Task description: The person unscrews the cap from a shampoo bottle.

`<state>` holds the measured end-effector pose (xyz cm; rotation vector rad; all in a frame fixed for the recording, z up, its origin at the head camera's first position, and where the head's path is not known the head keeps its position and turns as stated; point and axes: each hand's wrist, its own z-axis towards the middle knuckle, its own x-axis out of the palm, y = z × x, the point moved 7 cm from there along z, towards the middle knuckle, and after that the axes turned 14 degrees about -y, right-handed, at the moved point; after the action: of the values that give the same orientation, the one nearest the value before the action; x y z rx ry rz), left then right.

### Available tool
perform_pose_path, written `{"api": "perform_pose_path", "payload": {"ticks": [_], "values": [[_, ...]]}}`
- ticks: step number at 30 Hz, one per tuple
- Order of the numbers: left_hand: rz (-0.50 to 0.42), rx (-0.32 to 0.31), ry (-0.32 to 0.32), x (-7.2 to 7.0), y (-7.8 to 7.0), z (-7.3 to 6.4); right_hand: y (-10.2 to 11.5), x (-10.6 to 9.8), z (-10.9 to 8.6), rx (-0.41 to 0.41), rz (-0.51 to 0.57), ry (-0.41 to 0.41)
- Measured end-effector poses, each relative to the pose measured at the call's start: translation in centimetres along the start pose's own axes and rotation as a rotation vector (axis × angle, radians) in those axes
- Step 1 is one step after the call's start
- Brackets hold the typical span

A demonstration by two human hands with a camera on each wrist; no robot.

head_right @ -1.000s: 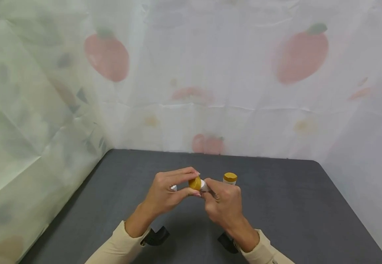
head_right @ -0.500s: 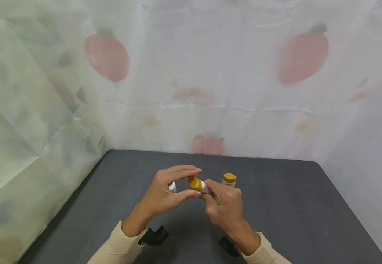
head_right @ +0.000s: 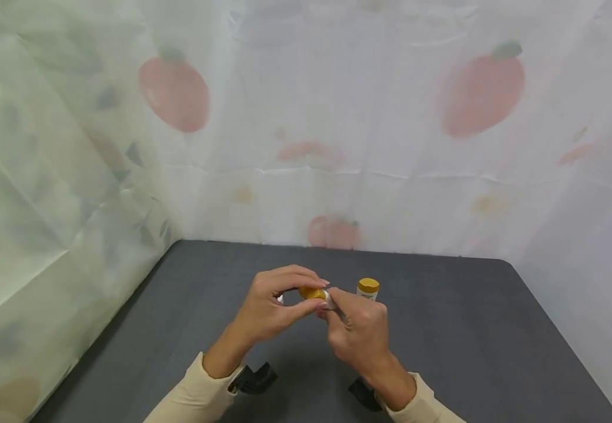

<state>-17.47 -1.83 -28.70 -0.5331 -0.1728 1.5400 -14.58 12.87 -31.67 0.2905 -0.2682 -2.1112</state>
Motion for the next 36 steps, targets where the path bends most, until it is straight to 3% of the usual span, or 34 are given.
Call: {"api": "perform_pose_path", "payload": {"ticks": [6, 16, 24, 29, 36], "values": [[-0.075, 0.009, 0.008, 0.4, -0.1, -0.2, 0.0, -0.1, -0.1, -0.019, 0.006, -0.002], [-0.029, -0.042, 0.108, 0.5, 0.1, -0.4, 0.0, -0.1, 0.1, 0.005, 0.000, 0.000], [-0.105, -0.031, 0.056, 0.8, -0.1, -0.3, 0.3, -0.3, -0.2, -0.008, -0.003, -0.011], [-0.104, -0.070, 0.029, 0.8, 0.3, -0.5, 0.3, -0.4, -0.2, 0.007, -0.006, -0.007], [-0.125, -0.148, 0.078, 0.4, 0.9, -1.2, 0.3, -0.7, 0.1, 0.011, -0.069, -0.002]]}}
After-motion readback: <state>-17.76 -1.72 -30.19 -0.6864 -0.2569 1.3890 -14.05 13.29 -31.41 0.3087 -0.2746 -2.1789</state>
